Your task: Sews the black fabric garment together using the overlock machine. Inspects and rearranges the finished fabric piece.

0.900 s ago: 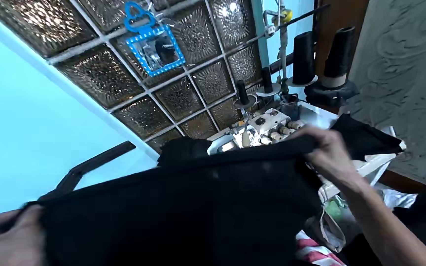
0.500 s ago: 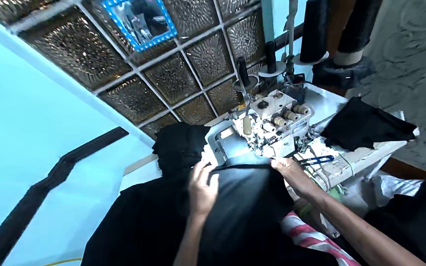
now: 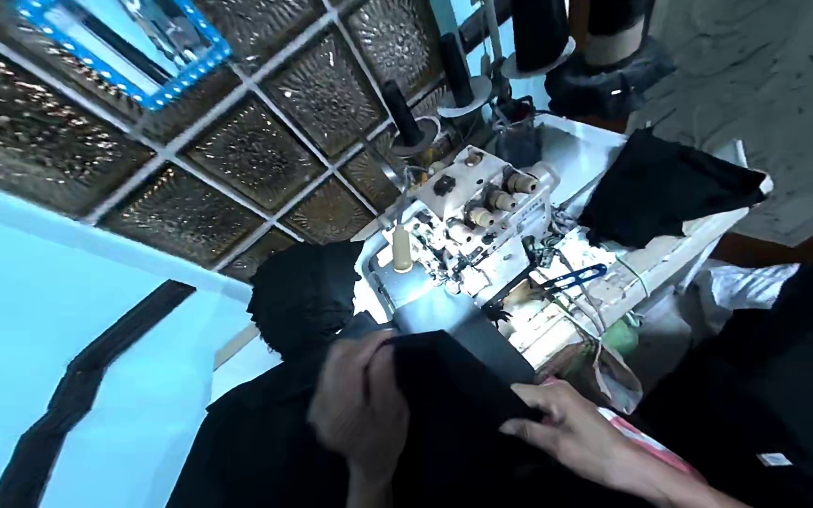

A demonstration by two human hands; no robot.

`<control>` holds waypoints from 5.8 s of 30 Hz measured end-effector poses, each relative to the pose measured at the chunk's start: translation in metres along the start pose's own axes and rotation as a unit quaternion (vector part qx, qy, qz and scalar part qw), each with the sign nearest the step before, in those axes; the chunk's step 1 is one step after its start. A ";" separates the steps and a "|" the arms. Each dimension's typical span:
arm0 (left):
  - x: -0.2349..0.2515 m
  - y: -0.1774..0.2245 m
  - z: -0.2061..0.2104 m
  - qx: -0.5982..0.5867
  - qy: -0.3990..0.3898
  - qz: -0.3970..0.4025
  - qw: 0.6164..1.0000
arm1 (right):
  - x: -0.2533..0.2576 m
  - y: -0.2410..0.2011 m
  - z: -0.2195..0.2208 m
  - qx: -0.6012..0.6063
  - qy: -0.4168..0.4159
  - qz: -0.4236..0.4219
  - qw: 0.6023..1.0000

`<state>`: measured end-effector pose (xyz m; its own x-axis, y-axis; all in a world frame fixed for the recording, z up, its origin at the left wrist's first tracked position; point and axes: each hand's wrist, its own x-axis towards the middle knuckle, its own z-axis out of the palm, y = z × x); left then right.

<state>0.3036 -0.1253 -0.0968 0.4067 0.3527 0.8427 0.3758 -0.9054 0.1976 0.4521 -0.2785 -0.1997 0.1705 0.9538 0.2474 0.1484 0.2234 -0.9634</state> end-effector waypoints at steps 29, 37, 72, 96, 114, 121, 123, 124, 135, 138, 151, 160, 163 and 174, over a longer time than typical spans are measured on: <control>-0.005 -0.069 0.074 -0.051 -0.239 -0.055 0.968 | -0.008 0.036 -0.012 -0.033 0.120 0.033 0.992; -0.005 -0.067 0.069 -0.046 -0.303 -0.061 0.950 | -0.008 0.045 -0.021 0.286 0.099 0.286 0.909; -0.014 -0.070 0.089 -0.055 -0.200 -0.088 0.974 | -0.018 0.047 0.001 -0.086 0.201 0.097 0.971; -0.023 -0.049 0.083 0.037 -0.154 -0.035 0.987 | -0.011 0.040 0.008 -0.057 0.206 0.037 0.976; -0.027 -0.048 0.082 0.067 -0.263 -0.120 0.955 | 0.092 0.035 0.003 -0.399 0.207 -0.131 0.883; -0.011 -0.065 0.075 0.056 -0.305 -0.235 0.921 | 0.090 0.030 0.005 -0.455 0.192 -0.122 0.861; -0.015 -0.077 0.082 0.052 -0.242 -0.180 0.952 | 0.089 0.026 0.002 -0.451 0.171 -0.107 0.869; -0.017 -0.082 0.086 0.053 -0.208 -0.158 0.964 | 0.087 0.025 0.000 -0.446 0.158 -0.101 0.875; -0.047 -0.083 0.070 0.158 -0.009 -0.213 0.964 | 0.048 0.049 -0.081 -0.487 0.182 0.006 0.854; -0.050 -0.070 0.055 0.138 0.060 -0.182 0.972 | 0.045 0.063 -0.105 -0.524 0.112 0.043 0.843; -0.065 -0.059 0.061 0.100 0.144 -0.040 0.984 | 0.066 0.075 -0.108 -0.576 0.200 -0.098 0.787; -0.065 -0.059 0.062 0.105 0.145 -0.028 0.983 | 0.081 -0.004 -0.042 -0.514 0.164 -0.120 0.834; -0.060 -0.054 0.061 0.096 0.154 -0.008 0.983 | 0.100 -0.027 -0.024 -0.526 0.072 -0.039 0.847; -0.047 -0.085 0.053 0.164 0.117 -0.043 0.979 | 0.105 -0.024 -0.014 -0.503 0.086 -0.132 0.850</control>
<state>0.2969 -0.0523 -0.1797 0.1754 0.3254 0.9292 0.6626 -0.7371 0.1331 0.4802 -0.1866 -0.1488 0.1285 0.8346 0.5356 0.9467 0.0576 -0.3170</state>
